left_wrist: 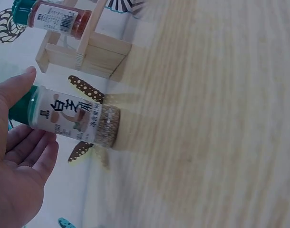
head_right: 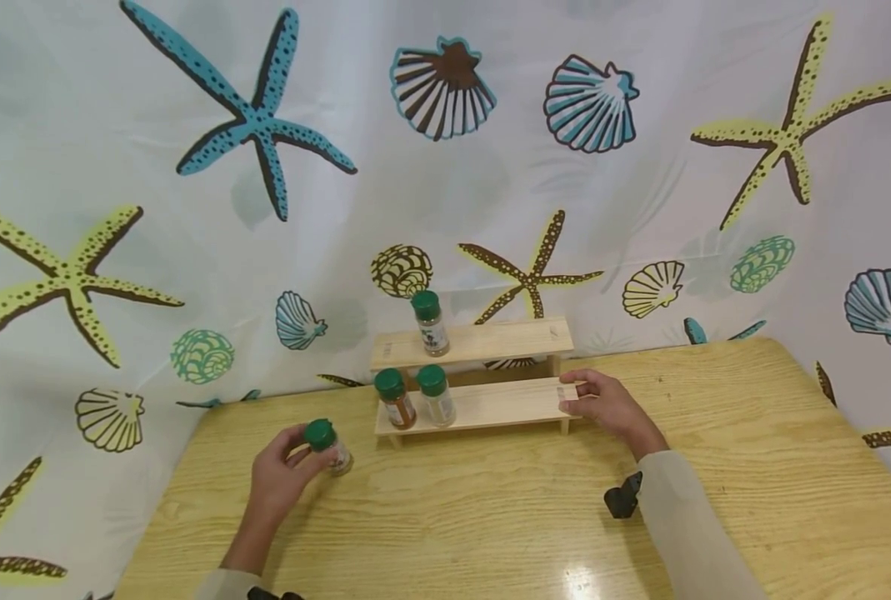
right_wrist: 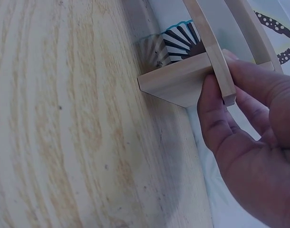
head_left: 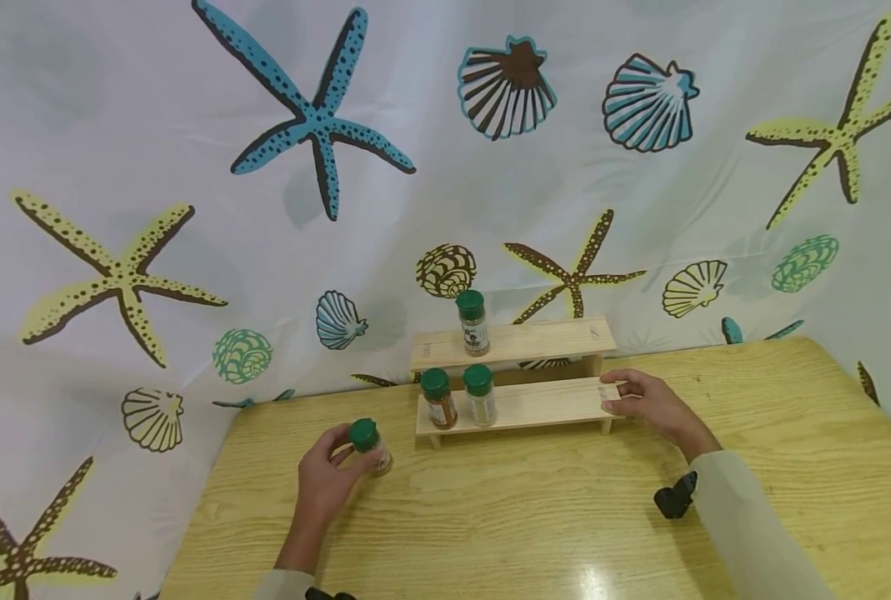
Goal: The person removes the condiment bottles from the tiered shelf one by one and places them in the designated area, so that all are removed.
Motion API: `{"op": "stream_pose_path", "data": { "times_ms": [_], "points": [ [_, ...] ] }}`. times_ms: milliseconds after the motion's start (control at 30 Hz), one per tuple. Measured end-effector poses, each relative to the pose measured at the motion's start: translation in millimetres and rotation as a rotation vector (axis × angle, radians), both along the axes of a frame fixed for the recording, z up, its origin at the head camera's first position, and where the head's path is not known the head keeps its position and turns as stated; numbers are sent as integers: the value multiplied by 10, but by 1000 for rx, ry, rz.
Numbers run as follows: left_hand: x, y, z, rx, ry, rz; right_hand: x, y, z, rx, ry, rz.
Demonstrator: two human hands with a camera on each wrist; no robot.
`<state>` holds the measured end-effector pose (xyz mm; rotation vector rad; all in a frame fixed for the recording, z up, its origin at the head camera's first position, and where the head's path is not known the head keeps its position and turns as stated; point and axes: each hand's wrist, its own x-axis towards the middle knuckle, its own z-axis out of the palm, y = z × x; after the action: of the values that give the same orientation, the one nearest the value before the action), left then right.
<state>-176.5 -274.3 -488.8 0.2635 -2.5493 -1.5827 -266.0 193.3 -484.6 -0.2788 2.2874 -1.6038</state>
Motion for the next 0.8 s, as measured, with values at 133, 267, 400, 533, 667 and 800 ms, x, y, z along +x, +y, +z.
{"op": "stream_pose_path", "data": {
  "times_ms": [133,267,400,533,667,800],
  "points": [
    [-6,17,92,-9,18,-16,2,4,1,-5,-5,2],
    [-20,36,181,-2,48,-31,2,8,0,-21,-11,7],
    [-53,51,263,9,93,-41,1,11,-6,-40,-15,14],
    [-122,66,380,-17,133,-50,1,15,-15,-43,-11,16],
    [-198,99,576,-52,159,-55,-2,12,-12,-45,-14,15],
    [-280,169,785,-84,183,-67,-7,1,-4,-42,-25,7]
  ]
}}
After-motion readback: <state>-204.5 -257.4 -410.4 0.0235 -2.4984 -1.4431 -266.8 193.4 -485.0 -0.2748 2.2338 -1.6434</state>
